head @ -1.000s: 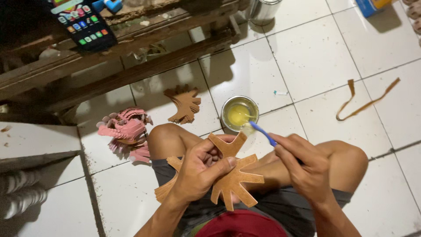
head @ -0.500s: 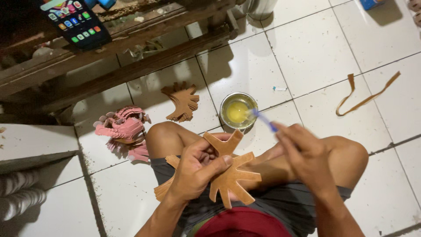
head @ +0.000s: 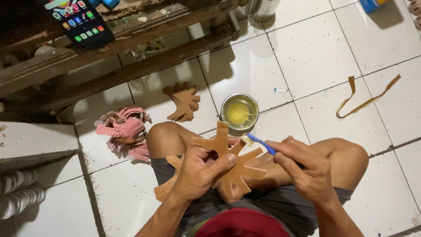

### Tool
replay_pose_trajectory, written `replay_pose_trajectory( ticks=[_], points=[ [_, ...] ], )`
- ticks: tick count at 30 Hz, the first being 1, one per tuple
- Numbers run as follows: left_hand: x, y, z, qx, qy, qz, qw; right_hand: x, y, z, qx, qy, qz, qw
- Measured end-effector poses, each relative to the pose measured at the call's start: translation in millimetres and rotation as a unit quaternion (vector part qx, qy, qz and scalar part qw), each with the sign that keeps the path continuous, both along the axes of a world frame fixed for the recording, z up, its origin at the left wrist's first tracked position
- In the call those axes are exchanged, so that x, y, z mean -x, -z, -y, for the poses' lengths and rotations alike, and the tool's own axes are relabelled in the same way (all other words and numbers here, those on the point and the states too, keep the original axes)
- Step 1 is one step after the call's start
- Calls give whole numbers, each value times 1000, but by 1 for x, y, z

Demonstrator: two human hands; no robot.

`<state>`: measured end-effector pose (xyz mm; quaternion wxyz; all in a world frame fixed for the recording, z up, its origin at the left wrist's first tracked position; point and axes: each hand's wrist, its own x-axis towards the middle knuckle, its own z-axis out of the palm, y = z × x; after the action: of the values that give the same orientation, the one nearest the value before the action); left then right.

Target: The person sits on the floor and applies a yellow liquid from a metal container onto star-shaped craft pieces using a toothbrush. They handle the pieces one by one, coating them and placing them on the floor.

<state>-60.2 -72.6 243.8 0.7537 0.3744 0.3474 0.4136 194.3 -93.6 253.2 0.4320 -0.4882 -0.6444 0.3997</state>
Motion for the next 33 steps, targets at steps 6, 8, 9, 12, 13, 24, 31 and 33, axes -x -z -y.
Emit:
replay_pose_trajectory(
  ticks=[6,8,9,12,13,24,31,33],
  points=[
    [3,1,0,34,-18,27,999,4,-7,-4,14,39,8,999],
    [2,3,0,22,-12,-1,1000,1,-8,-3,-10,0,-13,1000],
    [2,5,1,15,-9,-15,1000,0,-6,-4,8,8,20,1000],
    [4,13,2,-4,-7,-24,1000,-4,19,-18,55,46,103,992],
    [7,17,3,-3,-31,-22,999,-6,33,-28,64,63,119,989],
    [23,51,13,100,-162,8,982,12,187,-102,-35,-19,441,897],
    [22,53,6,85,-192,22,978,-39,179,-70,-7,-17,476,879],
    [19,53,4,106,-182,23,977,-77,156,-62,42,9,484,874]
  ],
)
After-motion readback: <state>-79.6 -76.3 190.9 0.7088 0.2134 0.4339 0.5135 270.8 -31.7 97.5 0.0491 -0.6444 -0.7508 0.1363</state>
